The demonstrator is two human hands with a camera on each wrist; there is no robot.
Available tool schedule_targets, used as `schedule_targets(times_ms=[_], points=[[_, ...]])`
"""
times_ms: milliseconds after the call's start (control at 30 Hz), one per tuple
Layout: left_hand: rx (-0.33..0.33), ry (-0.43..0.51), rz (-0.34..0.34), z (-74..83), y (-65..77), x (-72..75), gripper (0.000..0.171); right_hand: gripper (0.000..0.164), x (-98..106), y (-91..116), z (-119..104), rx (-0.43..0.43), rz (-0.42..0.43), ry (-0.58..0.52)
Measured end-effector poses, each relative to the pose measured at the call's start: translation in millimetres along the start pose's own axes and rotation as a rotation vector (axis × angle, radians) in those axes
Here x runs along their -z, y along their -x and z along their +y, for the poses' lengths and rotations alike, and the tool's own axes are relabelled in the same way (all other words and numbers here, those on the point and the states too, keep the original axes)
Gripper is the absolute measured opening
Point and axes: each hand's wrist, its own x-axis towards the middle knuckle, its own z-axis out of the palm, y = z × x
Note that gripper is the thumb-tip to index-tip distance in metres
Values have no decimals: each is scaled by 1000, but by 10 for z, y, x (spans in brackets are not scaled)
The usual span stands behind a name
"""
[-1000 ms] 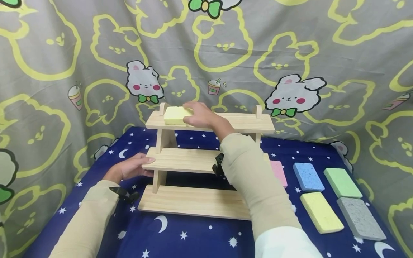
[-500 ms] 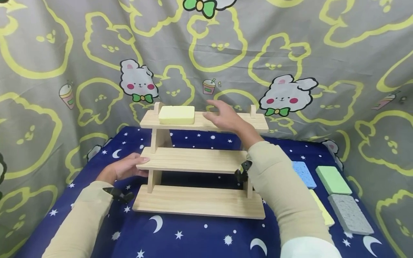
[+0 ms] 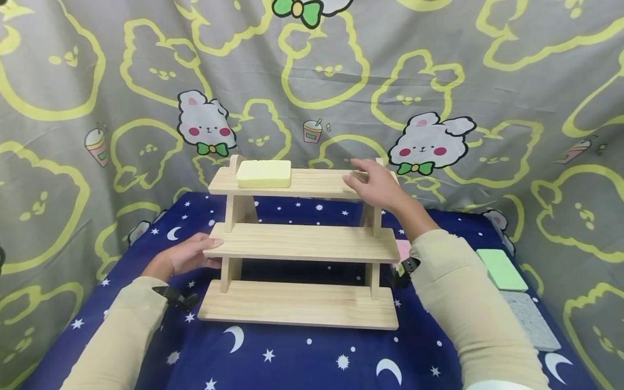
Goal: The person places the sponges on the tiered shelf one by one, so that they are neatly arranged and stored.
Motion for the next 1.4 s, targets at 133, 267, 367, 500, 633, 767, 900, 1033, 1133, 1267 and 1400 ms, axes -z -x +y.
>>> schedule_targets(times_ms=[133, 267, 367, 500, 633, 767, 900, 1033, 1133, 1267, 1400], points=[[-2, 4, 7, 1, -5, 3, 54, 58, 70, 109, 87, -17, 40, -8], [4, 1, 11, 3, 2, 0, 55, 56, 114, 203, 163, -8, 77, -33], [3, 3, 12, 1, 5, -6, 54, 55, 135, 282, 229, 10, 112, -59], [1, 5, 11, 3, -2, -14, 54, 54, 170, 401, 337, 3, 163, -77], [2, 6, 13, 3, -3, -16, 53, 54, 206, 525, 427, -33, 202, -84], [1, 2, 18, 4, -2, -18, 56, 55, 214, 662, 549, -51, 218, -87], [9, -3, 19, 1, 1, -21, 59, 58, 171, 809, 734, -106, 206, -101], [11, -6, 10, 20, -2, -33, 60, 64, 92, 976, 938, -183, 196, -109], [7, -7, 6, 29, 1, -34, 60, 66, -15, 1098, 1071, -227, 190, -104], [12, -3, 10, 27, 16, -39, 60, 68, -220, 1230, 1238, -282, 178, -79], [11, -3, 12, 29, 23, -57, 61, 67, -431, 1324, 1388, -310, 170, -86]])
